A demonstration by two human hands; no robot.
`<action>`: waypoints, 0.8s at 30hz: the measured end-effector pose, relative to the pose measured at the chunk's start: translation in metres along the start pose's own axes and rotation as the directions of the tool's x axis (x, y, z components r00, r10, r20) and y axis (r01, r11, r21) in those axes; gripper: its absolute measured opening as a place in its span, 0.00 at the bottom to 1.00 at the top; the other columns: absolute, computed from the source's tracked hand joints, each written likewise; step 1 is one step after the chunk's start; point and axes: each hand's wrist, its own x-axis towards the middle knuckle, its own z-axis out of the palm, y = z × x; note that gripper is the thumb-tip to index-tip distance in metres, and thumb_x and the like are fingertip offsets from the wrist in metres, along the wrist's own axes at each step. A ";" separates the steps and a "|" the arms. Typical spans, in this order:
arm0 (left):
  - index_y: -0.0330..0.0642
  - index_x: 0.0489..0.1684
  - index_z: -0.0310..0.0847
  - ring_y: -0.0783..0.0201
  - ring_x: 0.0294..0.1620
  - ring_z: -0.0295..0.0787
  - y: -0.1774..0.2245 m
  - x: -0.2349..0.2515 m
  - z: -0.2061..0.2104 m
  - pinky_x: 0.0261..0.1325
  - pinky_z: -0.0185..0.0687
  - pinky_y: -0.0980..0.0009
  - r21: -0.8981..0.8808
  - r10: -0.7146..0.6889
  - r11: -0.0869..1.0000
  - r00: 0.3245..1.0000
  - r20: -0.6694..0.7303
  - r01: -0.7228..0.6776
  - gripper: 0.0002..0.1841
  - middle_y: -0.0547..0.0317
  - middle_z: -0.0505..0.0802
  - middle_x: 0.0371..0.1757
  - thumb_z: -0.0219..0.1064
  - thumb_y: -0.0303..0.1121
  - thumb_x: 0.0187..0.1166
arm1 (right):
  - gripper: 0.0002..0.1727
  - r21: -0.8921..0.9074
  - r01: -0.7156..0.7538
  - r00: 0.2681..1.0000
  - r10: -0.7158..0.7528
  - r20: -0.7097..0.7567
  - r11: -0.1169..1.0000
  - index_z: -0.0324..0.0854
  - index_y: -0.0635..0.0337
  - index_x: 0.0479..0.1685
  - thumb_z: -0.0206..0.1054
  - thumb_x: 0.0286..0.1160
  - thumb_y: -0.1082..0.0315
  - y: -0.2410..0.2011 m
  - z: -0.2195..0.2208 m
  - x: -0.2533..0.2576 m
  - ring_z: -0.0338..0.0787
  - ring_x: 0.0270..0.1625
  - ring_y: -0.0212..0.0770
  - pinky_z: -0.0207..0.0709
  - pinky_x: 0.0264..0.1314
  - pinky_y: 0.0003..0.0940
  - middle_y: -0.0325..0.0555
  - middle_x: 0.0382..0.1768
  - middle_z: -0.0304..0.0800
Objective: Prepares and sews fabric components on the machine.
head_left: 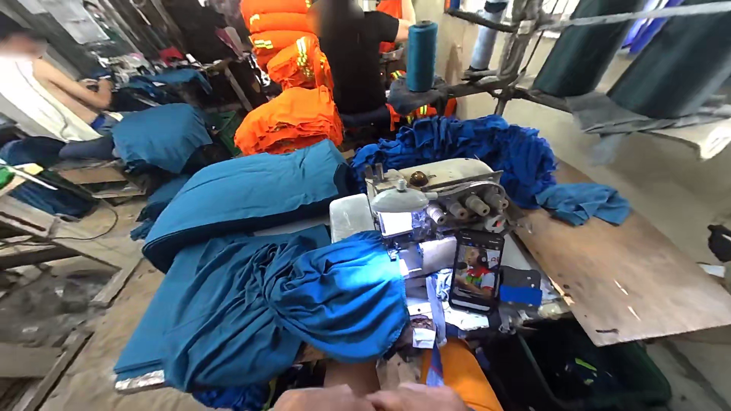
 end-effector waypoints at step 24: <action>0.36 0.43 0.92 0.69 0.32 0.93 -0.042 0.080 0.075 0.38 0.92 0.70 -0.721 -0.268 0.681 0.960 -0.082 0.129 0.09 0.59 0.96 0.34 0.74 0.33 0.77 | 0.15 0.150 -0.297 0.918 0.325 -0.226 0.943 0.87 0.62 0.57 0.74 0.71 0.72 0.051 -0.040 -0.004 0.92 0.35 0.29 0.88 0.38 0.28 0.39 0.37 0.95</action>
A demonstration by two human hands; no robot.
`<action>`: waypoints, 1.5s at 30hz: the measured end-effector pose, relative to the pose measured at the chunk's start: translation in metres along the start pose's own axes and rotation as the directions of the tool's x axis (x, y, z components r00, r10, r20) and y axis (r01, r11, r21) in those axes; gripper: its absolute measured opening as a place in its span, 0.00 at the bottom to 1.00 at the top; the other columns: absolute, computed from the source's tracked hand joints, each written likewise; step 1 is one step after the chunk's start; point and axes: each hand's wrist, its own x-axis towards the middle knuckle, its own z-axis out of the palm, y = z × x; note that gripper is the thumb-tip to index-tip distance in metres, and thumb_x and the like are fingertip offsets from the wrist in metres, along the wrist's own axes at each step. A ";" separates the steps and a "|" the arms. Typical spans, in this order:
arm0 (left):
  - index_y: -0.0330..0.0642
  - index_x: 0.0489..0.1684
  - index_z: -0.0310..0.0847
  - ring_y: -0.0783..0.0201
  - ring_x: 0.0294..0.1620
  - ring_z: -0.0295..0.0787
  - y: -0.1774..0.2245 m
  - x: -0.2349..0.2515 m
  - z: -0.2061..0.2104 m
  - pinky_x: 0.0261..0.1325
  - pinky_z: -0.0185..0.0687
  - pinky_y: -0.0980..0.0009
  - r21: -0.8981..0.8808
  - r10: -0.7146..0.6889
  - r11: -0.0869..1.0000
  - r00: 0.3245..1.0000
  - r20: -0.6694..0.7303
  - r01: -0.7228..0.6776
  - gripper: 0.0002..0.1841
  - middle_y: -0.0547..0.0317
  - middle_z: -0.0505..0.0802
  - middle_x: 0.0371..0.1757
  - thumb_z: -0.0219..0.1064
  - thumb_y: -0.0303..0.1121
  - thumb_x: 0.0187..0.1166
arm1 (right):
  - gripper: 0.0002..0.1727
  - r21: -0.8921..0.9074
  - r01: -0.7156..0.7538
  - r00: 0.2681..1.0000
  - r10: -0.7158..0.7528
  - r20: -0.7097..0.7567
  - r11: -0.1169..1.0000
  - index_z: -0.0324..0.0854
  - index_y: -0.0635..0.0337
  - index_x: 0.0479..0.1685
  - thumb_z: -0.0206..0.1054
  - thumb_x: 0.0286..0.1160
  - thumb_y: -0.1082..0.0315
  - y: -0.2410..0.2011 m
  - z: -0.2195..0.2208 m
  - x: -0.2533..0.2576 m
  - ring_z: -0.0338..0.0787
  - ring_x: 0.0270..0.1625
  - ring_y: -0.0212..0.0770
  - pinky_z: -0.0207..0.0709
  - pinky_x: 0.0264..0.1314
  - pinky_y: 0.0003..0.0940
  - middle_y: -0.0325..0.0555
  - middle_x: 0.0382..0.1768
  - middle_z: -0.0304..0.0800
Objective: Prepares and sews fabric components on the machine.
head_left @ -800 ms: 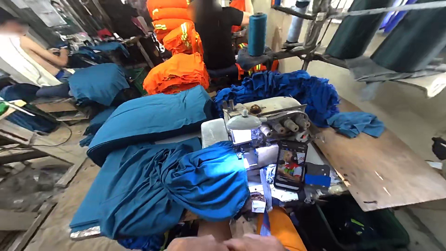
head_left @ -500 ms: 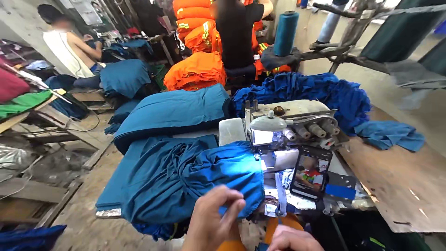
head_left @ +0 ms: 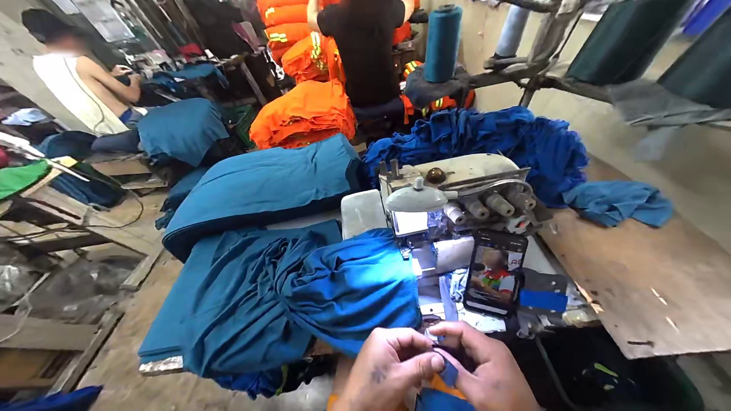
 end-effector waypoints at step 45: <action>0.46 0.44 0.92 0.66 0.35 0.92 0.058 0.007 -0.043 0.41 0.93 0.71 0.406 0.531 0.802 0.834 -0.148 -0.439 0.07 0.61 0.94 0.39 0.70 0.37 0.82 | 0.14 -0.141 0.276 0.958 -0.285 -0.043 0.951 0.91 0.45 0.59 0.65 0.79 0.64 -0.046 -0.012 0.044 0.91 0.47 0.29 0.90 0.49 0.26 0.31 0.49 0.91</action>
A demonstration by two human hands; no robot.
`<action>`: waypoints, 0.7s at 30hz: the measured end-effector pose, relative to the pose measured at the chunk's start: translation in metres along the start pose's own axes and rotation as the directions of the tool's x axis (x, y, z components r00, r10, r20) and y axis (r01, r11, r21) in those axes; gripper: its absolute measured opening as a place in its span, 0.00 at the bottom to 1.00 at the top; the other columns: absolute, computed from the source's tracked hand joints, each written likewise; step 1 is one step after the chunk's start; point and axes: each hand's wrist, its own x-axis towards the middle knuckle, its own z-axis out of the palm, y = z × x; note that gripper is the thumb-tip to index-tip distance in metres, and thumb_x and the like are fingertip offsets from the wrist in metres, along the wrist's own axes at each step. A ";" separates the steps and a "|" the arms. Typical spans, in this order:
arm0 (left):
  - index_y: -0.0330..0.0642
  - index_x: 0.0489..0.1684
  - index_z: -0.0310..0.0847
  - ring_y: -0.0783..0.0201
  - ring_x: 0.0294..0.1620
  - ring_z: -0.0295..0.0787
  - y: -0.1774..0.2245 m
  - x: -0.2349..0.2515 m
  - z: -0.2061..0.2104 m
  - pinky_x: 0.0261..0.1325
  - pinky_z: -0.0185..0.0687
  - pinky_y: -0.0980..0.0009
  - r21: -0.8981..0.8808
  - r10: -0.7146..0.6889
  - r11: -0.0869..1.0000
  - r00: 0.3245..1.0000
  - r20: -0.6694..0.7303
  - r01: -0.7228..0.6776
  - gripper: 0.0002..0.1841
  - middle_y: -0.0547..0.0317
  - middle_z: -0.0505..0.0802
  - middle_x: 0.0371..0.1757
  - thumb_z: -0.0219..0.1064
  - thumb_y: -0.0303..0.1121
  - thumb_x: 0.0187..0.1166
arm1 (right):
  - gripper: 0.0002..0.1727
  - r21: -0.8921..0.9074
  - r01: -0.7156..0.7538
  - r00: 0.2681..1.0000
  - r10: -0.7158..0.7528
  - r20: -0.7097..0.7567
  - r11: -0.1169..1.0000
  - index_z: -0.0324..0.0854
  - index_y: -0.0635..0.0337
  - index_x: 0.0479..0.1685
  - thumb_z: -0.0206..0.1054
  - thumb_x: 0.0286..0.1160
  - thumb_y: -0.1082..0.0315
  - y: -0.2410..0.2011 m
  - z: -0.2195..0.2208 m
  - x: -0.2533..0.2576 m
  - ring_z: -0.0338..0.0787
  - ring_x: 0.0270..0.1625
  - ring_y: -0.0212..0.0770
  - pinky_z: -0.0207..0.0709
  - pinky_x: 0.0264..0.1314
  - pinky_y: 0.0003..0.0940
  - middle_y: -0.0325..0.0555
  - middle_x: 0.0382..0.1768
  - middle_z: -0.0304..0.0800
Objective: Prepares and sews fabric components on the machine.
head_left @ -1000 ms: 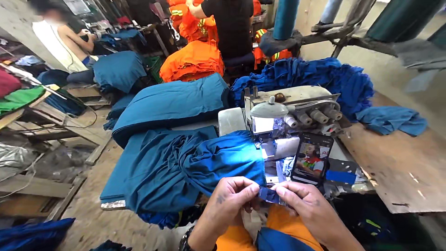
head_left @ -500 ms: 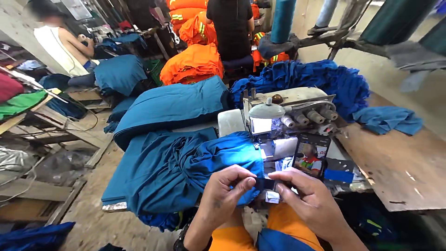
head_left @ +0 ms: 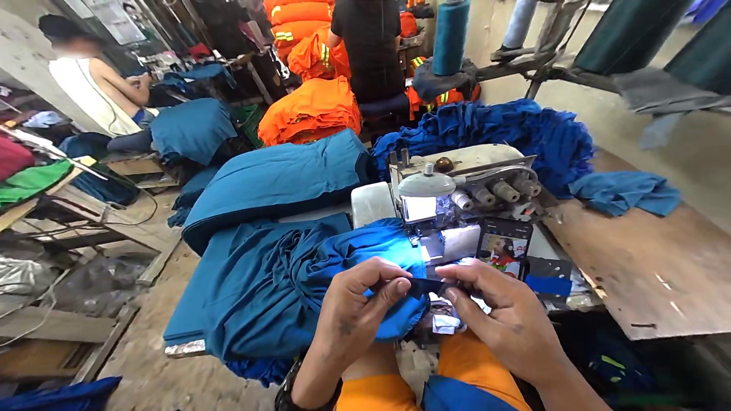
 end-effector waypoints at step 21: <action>0.49 0.35 0.91 0.66 0.31 0.92 -0.013 0.003 0.007 0.35 0.92 0.71 0.094 -0.089 0.990 0.986 -0.143 0.103 0.03 0.63 0.94 0.34 0.75 0.36 0.76 | 0.16 -0.065 -0.084 0.996 0.086 0.039 0.994 0.92 0.44 0.57 0.65 0.73 0.66 0.004 0.009 0.017 0.88 0.37 0.25 0.86 0.38 0.22 0.27 0.38 0.89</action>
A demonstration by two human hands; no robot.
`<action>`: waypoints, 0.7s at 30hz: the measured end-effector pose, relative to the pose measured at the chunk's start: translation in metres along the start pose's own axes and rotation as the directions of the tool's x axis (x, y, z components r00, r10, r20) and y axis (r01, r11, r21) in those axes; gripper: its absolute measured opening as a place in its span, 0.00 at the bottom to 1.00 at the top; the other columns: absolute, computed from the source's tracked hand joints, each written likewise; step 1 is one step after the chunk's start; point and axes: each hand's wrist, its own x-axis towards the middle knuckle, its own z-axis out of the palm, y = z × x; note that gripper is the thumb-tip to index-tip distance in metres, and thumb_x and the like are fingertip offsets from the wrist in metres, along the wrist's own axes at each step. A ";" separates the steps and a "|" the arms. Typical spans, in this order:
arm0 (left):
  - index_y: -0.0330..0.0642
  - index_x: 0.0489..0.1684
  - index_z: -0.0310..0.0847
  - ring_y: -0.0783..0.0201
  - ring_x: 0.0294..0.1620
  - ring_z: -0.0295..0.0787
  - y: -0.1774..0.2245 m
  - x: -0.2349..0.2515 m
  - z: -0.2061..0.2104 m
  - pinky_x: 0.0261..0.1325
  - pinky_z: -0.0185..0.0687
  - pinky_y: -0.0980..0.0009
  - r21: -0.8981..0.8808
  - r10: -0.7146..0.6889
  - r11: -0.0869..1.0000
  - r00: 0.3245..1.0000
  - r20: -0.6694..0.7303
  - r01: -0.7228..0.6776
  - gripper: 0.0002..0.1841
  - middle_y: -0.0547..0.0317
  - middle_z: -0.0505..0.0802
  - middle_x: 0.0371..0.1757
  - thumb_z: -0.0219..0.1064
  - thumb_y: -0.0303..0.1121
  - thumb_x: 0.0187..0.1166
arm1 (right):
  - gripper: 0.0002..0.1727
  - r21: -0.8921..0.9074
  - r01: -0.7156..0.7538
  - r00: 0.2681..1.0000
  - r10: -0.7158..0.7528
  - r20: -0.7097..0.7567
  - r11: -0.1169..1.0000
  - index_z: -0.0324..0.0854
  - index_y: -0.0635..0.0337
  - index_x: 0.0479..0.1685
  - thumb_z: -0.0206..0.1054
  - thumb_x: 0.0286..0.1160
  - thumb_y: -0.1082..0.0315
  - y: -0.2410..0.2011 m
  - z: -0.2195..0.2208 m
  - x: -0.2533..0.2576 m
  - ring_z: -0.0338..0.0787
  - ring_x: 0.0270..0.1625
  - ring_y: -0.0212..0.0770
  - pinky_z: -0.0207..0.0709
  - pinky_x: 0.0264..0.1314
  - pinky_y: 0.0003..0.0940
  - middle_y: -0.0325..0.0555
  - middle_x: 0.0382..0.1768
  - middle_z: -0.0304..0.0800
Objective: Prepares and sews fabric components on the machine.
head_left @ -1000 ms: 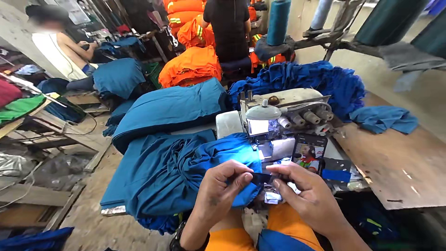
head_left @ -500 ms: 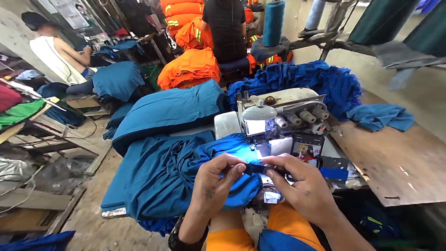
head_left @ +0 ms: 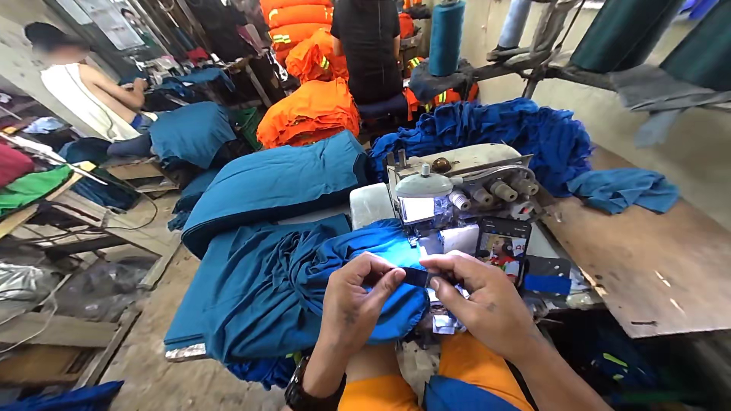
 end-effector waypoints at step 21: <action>0.44 0.31 0.91 0.66 0.23 0.90 -0.001 0.000 0.012 0.29 0.87 0.73 -0.034 -0.344 0.932 0.909 0.235 0.362 0.09 0.58 0.93 0.25 0.72 0.36 0.80 | 0.08 0.142 -0.280 0.942 0.243 0.230 0.950 0.93 0.47 0.42 0.72 0.75 0.57 0.021 -0.015 0.002 0.88 0.33 0.29 0.82 0.35 0.25 0.33 0.31 0.92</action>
